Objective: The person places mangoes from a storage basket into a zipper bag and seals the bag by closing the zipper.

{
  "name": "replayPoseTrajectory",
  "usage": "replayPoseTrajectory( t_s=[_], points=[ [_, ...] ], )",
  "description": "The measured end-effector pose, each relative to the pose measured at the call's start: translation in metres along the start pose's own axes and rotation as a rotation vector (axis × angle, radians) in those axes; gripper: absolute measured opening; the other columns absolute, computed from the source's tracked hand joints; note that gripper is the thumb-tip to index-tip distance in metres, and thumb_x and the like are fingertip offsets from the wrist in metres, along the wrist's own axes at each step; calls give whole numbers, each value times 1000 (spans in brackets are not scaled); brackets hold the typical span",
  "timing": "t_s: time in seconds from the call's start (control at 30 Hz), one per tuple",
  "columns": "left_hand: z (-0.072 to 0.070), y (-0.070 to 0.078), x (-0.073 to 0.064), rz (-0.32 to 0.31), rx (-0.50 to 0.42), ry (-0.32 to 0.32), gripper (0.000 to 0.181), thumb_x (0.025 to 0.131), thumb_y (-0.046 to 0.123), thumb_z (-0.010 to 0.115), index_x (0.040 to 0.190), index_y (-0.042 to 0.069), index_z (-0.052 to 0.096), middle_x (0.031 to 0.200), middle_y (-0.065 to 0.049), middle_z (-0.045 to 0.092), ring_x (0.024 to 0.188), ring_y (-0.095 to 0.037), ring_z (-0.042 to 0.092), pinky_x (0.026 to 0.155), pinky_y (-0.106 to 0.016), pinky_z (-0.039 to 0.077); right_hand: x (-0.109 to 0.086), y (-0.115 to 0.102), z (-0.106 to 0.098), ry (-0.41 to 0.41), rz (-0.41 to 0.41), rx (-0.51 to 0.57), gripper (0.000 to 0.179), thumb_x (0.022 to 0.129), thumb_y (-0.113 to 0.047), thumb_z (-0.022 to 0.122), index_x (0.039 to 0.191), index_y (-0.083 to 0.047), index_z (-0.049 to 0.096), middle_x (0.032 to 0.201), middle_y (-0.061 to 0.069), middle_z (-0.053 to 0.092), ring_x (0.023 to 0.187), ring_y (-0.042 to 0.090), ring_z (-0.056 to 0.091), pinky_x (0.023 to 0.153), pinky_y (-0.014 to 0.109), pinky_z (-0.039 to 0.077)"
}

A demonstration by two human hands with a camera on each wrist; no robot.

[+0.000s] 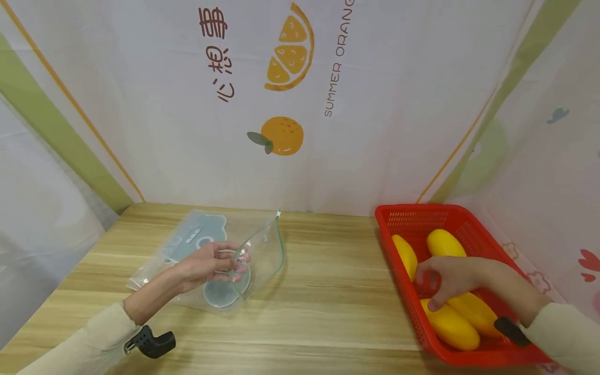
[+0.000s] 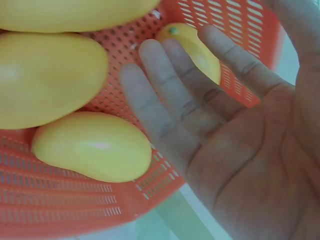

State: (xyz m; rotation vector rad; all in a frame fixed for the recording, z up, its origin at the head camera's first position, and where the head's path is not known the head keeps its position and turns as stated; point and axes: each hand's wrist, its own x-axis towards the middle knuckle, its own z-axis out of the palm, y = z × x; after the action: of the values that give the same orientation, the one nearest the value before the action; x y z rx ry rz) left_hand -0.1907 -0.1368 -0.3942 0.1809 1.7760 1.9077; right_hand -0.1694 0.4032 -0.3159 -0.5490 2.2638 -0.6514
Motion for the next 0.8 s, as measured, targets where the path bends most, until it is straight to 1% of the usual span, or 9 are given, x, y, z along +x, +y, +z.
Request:
replayPoseTrajectory(
  t_s=[0.07,0.2,0.3,0.4,0.5,0.63,0.73,0.8],
  points=[
    [0,0,0,-1,-11,-3,50,99,-9,55,143,-14,32,131,-36,53,107,-38,67,87,-43,59,-2,1,4,-11,11,33,39,81,-5,83,110,-9,57,94,10,50,72,18,54,60,23,48],
    [1,0,1,-7,-12,5,50,97,-10,55,142,-14,32,126,-33,55,108,-39,67,86,-43,60,-4,5,9,-27,40,71,43,79,-4,85,110,-8,56,94,11,49,67,17,53,58,21,46],
    [0,0,1,-11,-7,9,51,97,-10,55,142,-13,32,124,-31,57,108,-39,67,85,-43,60,-4,9,12,-32,47,34,44,77,-7,86,109,-10,56,94,10,49,66,14,51,57,21,44],
    [0,-1,1,-9,3,5,51,96,-10,55,141,-14,33,125,-31,57,107,-39,67,85,-42,60,-5,12,15,-33,75,-21,46,76,-10,88,108,-13,56,94,9,48,67,14,51,57,21,43],
    [1,-1,1,-3,16,-11,50,96,-9,55,141,-14,34,126,-32,56,107,-38,67,85,-41,60,-6,13,18,-28,131,-51,48,74,-11,90,107,-16,55,93,8,47,73,17,50,58,23,42],
    [3,0,3,-3,23,-29,48,97,-9,53,141,-14,35,123,-30,58,106,-37,68,84,-41,60,-5,13,22,-33,195,-73,55,73,-8,91,114,-14,54,98,8,50,86,25,49,68,30,47],
    [3,0,4,-4,19,-31,46,97,-10,52,140,-14,35,120,-28,59,104,-36,69,83,-40,61,-3,15,23,-50,206,-104,60,72,-6,89,120,-11,53,109,9,54,96,30,48,80,43,51],
    [2,-1,4,-5,16,-29,46,97,-10,53,139,-14,36,119,-27,60,103,-35,69,83,-40,61,-1,16,24,-60,205,-123,62,71,-7,89,122,-11,53,115,10,54,101,31,48,87,51,50]
  ],
)
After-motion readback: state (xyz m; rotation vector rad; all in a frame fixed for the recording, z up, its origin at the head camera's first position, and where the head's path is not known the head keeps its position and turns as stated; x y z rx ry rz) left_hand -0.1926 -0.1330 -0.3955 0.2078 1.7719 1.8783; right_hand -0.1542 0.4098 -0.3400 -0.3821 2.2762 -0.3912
